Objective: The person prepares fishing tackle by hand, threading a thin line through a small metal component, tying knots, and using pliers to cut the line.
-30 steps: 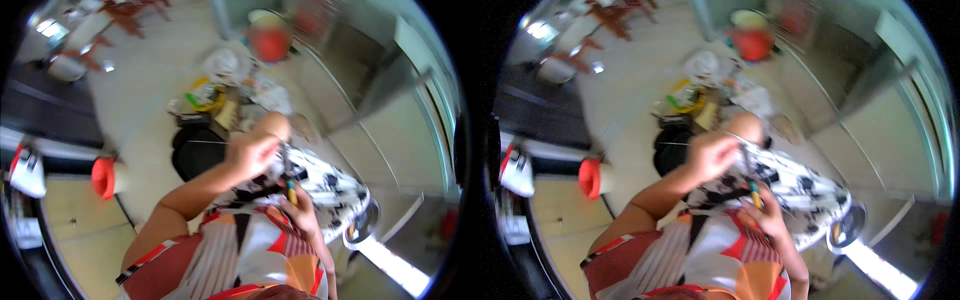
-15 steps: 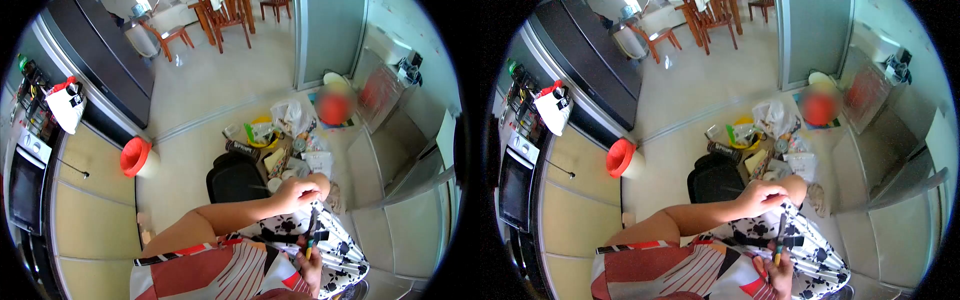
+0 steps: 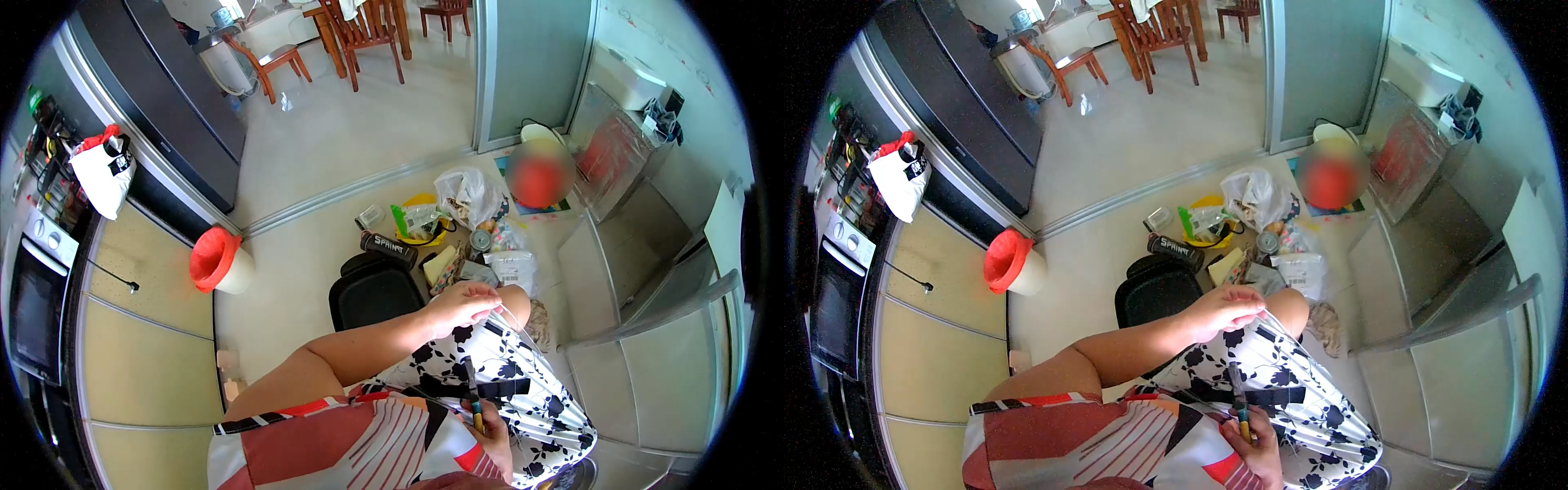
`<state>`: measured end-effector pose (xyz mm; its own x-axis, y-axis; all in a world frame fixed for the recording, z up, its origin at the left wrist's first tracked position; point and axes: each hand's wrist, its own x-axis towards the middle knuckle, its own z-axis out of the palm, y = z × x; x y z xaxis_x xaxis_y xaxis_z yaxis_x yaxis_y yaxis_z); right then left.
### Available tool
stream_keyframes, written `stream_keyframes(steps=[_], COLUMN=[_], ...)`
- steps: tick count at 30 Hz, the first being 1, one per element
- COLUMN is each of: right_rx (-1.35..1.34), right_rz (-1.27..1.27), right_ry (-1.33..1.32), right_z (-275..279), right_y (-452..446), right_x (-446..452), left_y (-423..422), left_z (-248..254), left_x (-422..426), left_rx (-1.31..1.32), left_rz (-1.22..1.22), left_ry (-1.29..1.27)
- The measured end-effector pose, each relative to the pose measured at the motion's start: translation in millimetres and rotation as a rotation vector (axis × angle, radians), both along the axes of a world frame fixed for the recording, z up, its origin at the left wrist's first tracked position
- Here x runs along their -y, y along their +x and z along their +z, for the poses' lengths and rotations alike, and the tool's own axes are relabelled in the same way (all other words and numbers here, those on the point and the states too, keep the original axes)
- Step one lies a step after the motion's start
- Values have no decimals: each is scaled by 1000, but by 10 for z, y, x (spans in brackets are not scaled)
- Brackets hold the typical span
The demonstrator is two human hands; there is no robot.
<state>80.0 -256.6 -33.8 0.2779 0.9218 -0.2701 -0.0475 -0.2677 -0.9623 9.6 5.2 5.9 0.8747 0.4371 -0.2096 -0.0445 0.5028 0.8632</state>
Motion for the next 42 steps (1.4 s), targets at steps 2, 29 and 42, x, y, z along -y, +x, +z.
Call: stream_keyframes(steps=[2,29,42], right_rx=[51,1011,923], right_rz=[15,279,274], right_ry=[13,44,287], right_z=[15,-91,265], right_y=[9,-87,22], right_x=[-10,-233,-325], left_y=[10,50,47], left_z=[-40,-27,1], left_x=[-27,47,34], left_rx=[-25,-3,39], left_rz=[-28,-104,-97], left_ry=[-47,-83,-22])
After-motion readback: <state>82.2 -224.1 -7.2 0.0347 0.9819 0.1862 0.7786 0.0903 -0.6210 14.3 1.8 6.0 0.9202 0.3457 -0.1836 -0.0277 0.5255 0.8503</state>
